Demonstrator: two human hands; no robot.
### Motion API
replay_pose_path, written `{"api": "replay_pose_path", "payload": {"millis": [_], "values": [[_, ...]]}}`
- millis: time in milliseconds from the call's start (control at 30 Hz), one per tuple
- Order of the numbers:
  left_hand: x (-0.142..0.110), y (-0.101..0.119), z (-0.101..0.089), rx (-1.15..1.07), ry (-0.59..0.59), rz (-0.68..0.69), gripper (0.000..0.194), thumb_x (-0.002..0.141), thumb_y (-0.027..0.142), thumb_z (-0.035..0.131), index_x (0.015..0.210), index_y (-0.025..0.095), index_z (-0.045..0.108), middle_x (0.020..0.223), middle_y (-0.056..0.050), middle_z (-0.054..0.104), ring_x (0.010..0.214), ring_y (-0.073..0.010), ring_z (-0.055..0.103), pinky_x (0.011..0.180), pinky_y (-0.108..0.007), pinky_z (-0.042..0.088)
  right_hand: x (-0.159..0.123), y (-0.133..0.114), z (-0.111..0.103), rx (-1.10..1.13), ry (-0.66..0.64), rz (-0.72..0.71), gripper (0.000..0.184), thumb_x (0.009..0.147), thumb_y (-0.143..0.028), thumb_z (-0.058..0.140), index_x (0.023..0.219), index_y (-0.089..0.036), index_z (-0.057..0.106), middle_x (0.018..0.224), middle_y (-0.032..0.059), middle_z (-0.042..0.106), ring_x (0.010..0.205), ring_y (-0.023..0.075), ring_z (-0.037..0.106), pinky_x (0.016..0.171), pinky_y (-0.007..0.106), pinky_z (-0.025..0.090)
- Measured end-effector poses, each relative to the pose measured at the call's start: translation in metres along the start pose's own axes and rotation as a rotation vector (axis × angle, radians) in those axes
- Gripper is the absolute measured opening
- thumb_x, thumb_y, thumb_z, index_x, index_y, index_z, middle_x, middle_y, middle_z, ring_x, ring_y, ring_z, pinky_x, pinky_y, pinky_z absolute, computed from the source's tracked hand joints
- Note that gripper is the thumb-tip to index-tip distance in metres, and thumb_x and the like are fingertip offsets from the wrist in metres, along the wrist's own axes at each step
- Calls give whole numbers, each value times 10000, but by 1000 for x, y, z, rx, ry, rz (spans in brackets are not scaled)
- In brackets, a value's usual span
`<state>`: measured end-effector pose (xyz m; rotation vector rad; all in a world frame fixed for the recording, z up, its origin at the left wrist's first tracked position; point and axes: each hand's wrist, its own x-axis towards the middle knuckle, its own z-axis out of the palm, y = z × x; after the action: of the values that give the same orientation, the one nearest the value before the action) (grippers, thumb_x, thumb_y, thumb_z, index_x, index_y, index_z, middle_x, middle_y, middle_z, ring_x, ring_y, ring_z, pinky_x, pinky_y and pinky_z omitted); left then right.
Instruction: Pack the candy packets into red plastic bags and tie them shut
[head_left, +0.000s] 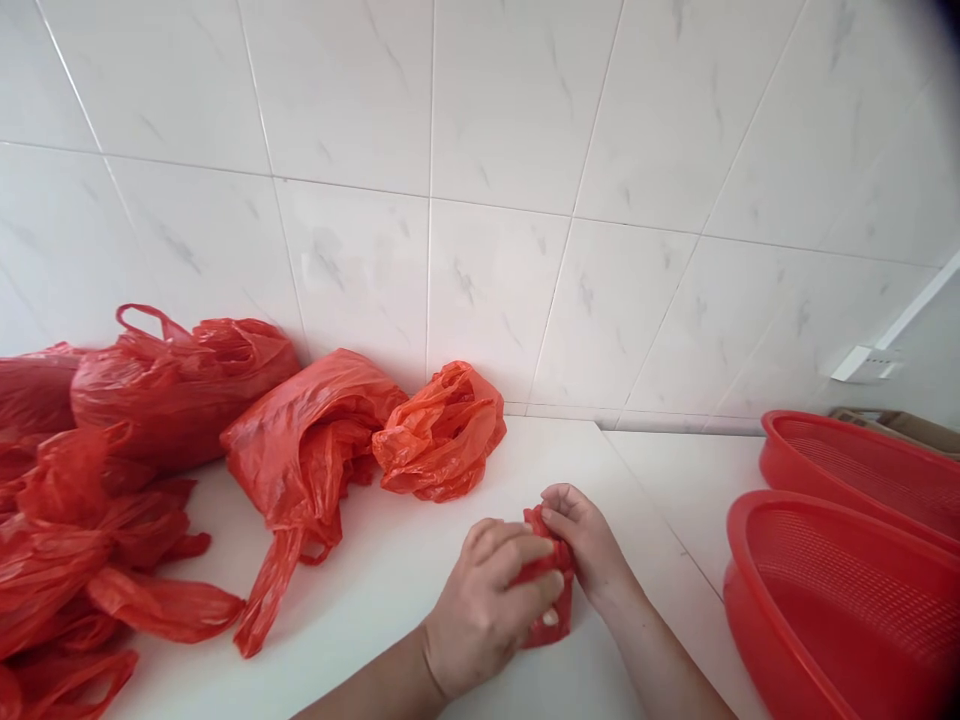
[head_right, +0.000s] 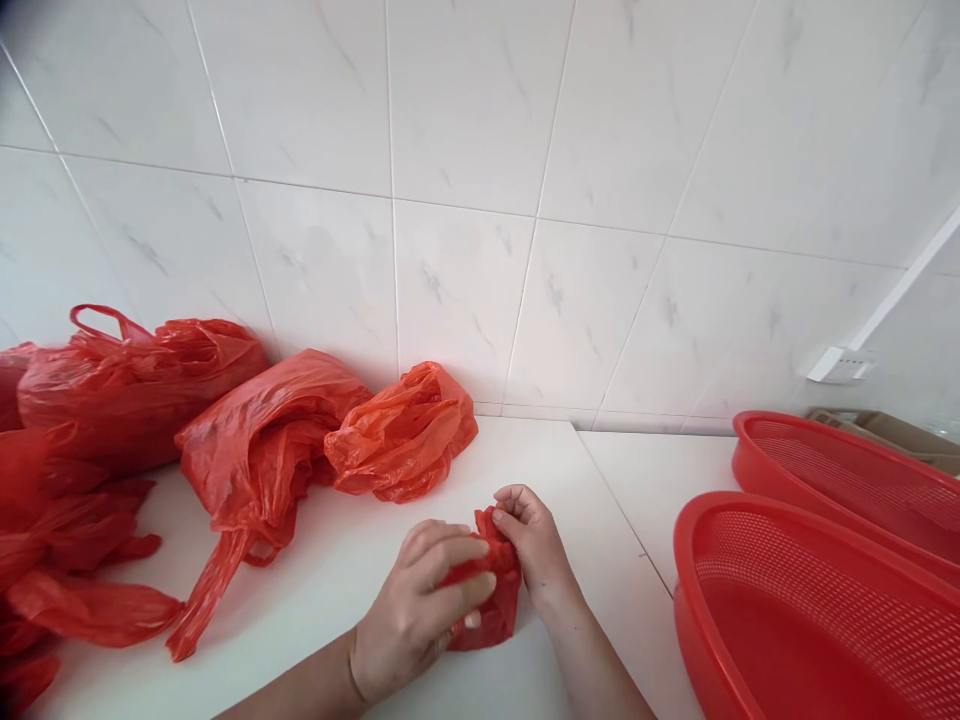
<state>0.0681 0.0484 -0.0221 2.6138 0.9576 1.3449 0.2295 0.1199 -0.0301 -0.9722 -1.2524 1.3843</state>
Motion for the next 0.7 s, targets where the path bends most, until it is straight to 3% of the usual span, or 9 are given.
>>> {"api": "replay_pose_path", "payload": {"millis": [67,167,300,467,533,600,700], "values": [[0,11,3,8,-120,94,200,885,167,517,1013,228,658,949,-81,704,935,-226,580,916,-390,331,5,7,-7,-89,70,-35,197,696,-305,664,835,-211,560,722,-28,562,660,133,532,607,259,416],[-2,26,16,6,-214,220,140,903,222,505,913,213,644,773,-49,702,725,-184,573,754,-339,386,14,18,-19,-220,195,-65,156,680,-257,624,813,-207,560,720,-16,578,663,146,539,612,275,416],[-6,37,28,-5,-257,336,198,935,221,436,864,201,620,681,-26,666,634,-149,539,614,-293,392,23,29,-33,-330,285,-67,122,689,-261,557,798,-217,522,676,-16,586,585,147,533,550,278,407],[-7,36,31,25,-202,310,205,932,256,448,807,209,603,653,-13,635,596,-129,510,608,-284,407,23,31,-35,-409,295,-64,124,698,-313,532,777,-219,513,669,-6,616,542,145,534,511,271,415],[-10,33,40,70,-107,333,148,915,252,494,824,220,606,722,10,643,684,-119,551,700,-269,430,22,28,-35,-426,299,-74,152,703,-351,527,770,-215,520,683,6,634,554,150,547,526,274,426],[-14,27,53,170,12,340,91,898,250,531,923,255,618,923,19,662,879,-132,585,864,-296,421,21,26,-36,-436,320,-88,218,707,-405,524,798,-207,535,734,27,656,607,164,574,575,286,448],[-20,17,69,412,63,214,314,896,363,510,1209,349,535,1288,-57,540,1120,-260,531,953,-477,395,23,25,-43,-454,340,-73,382,695,-482,553,944,-193,561,827,63,679,729,210,619,658,322,473]]}}
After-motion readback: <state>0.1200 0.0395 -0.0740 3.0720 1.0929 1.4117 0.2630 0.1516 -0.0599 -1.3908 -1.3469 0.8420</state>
